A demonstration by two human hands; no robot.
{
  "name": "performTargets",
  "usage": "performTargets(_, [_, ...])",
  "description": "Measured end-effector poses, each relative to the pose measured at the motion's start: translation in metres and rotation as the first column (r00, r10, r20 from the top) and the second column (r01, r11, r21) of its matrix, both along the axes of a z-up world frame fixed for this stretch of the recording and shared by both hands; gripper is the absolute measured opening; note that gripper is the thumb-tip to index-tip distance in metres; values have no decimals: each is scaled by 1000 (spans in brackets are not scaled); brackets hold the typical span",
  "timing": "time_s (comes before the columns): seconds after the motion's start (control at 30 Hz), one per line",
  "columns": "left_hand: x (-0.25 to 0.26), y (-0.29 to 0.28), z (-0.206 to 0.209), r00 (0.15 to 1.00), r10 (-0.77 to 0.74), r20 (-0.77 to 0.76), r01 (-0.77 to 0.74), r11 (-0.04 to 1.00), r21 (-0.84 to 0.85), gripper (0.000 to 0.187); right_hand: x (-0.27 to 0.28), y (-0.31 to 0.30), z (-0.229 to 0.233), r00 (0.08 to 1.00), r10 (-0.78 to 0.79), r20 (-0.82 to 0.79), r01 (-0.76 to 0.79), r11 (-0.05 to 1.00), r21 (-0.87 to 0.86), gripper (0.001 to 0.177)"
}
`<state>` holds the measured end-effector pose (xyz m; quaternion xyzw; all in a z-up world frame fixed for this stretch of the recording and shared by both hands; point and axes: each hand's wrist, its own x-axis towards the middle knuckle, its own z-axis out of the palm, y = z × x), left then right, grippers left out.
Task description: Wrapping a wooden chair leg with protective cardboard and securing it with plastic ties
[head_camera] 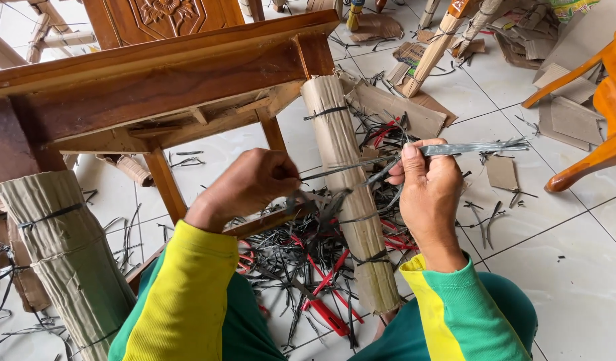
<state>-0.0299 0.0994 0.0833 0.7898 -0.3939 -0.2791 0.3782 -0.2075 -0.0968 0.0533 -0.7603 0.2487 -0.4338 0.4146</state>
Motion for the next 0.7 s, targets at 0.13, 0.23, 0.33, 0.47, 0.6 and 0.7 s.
performTargets(0.13, [37,16,-32,979,15,204,-60,974,217,25,-3,-3,-5,999,-33,23,33,999,23,15])
performTargets(0.23, [58,27,-47,936,83,341,-208,913,350,26,-4,-5,-5,995,-52,84,48,998,50,14])
performTargets(0.33, [64,41,-38,877,131,461,-346,839,420,23,-6,-8,-4,989,-85,124,77,995,63,15])
performTargets(0.47, [73,48,-35,856,195,479,-411,819,400,20,-9,-20,-12,964,-149,220,111,978,175,12])
performTargets(0.6, [60,45,-14,964,175,200,-227,935,274,15,-20,-47,-18,937,-214,278,101,924,368,10])
performTargets(0.7, [36,49,26,965,172,-196,-158,984,84,5,-36,-54,-1,978,-191,84,130,873,471,23])
